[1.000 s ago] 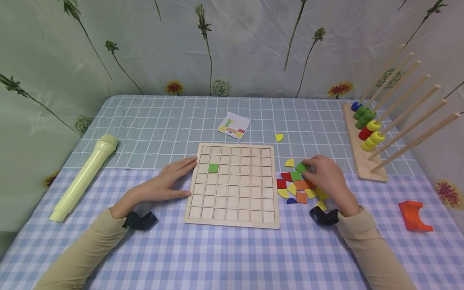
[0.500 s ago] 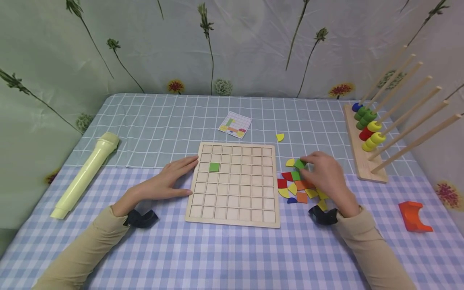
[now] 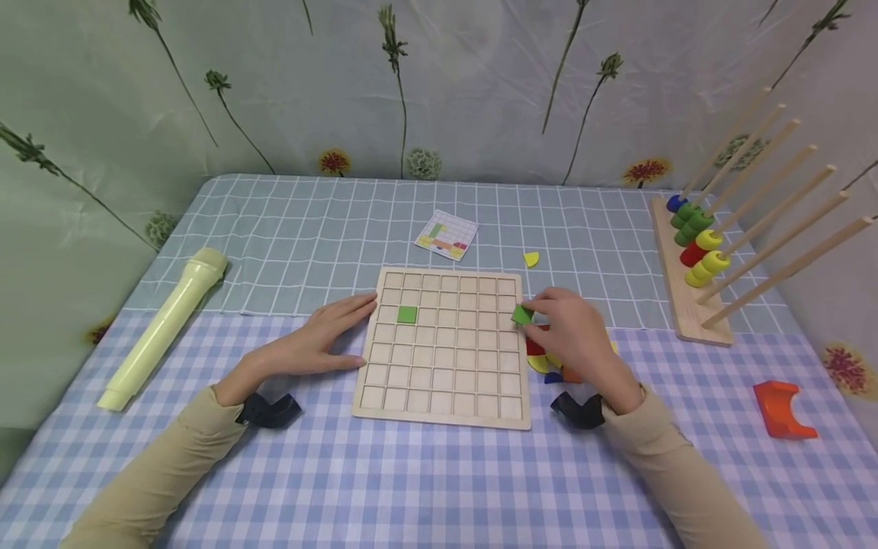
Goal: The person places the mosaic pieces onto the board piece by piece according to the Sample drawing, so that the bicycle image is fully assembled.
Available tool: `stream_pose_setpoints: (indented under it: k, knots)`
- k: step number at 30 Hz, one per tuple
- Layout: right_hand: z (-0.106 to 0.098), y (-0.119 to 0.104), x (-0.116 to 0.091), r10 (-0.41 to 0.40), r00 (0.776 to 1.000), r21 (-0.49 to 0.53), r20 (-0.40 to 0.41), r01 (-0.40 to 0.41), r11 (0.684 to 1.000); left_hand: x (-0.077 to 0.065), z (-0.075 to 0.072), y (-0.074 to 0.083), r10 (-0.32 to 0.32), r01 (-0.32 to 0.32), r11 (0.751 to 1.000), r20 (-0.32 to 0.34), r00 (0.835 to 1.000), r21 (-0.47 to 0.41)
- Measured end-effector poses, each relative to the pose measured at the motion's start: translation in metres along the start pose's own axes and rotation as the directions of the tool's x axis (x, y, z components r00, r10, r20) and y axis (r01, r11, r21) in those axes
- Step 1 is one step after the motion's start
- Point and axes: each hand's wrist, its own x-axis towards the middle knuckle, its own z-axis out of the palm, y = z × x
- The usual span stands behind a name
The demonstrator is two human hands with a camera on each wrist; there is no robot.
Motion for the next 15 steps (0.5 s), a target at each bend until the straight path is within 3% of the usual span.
stream_pose_setpoints:
  k: [6, 15]
  knots:
    - [0.008, -0.017, 0.006, -0.092, 0.996, 0.008, -0.015, 0.092, 0.996, 0.000, -0.001, 0.001, -0.006, 0.006, 1.000, 0.006, 1.000, -0.012]
    - [0.021, -0.044, 0.018, -0.175, 0.983, 0.013, 0.062, 0.175, 0.985, 0.001, -0.001, 0.001, -0.005, 0.005, 1.000, 0.003, 1.000, -0.016]
